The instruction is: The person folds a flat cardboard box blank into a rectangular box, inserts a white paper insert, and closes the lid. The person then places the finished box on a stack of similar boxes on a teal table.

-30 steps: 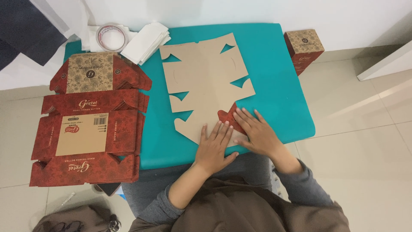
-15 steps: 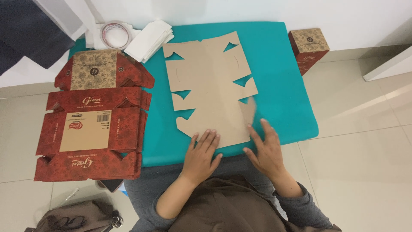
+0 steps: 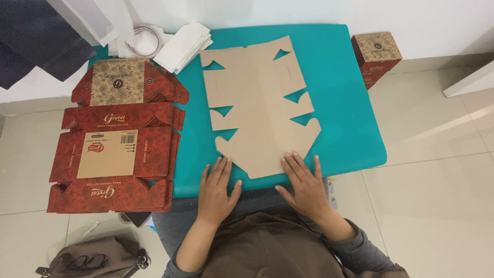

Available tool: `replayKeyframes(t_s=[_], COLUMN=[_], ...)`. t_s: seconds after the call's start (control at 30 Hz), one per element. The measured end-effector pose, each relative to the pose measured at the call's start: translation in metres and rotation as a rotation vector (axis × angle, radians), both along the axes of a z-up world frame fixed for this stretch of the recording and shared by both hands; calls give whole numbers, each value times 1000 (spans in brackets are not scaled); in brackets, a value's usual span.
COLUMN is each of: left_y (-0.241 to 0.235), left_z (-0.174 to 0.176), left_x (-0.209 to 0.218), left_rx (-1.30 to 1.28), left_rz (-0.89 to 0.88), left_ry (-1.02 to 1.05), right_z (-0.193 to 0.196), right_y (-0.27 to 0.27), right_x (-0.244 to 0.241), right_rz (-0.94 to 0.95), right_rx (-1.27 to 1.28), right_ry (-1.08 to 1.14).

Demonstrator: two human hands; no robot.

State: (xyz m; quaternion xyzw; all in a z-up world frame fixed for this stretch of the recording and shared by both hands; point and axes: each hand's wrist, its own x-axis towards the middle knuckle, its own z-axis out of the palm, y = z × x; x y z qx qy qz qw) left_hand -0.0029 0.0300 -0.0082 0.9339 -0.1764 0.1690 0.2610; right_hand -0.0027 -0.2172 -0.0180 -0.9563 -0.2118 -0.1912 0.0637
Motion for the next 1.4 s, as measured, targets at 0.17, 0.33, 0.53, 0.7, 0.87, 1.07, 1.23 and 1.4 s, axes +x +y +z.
replayKeyframes(t_s=[0.17,0.33,0.53,0.7,0.87,1.07,1.23,1.4], left_y=[-11,-15,-13,-18,-26,-27,-14,-1], left_z=[12,6,23,14,10,14,15,7], left_x=[14,26,35,72,82,78,61,41], left_rx=[-32,135,234,392,386,250,44,182], left_rz=[-208,-369,-391,-264,-190,-171,-120,12], left_ry=[-6,100,228,218,184,136,27,-117], right_z=[2,2,8,8,6,6,6,-17], right_y=[1,11,29,28,27,24,9,-9], right_x=[1,2,2,2,3,5,11,18], right_rz=[24,137,251,255,258,268,215,95], right_rx=[-13,52,-67,-117,-114,-58,127,107], right_ry=[-18,69,81,90,93,96,65,-13])
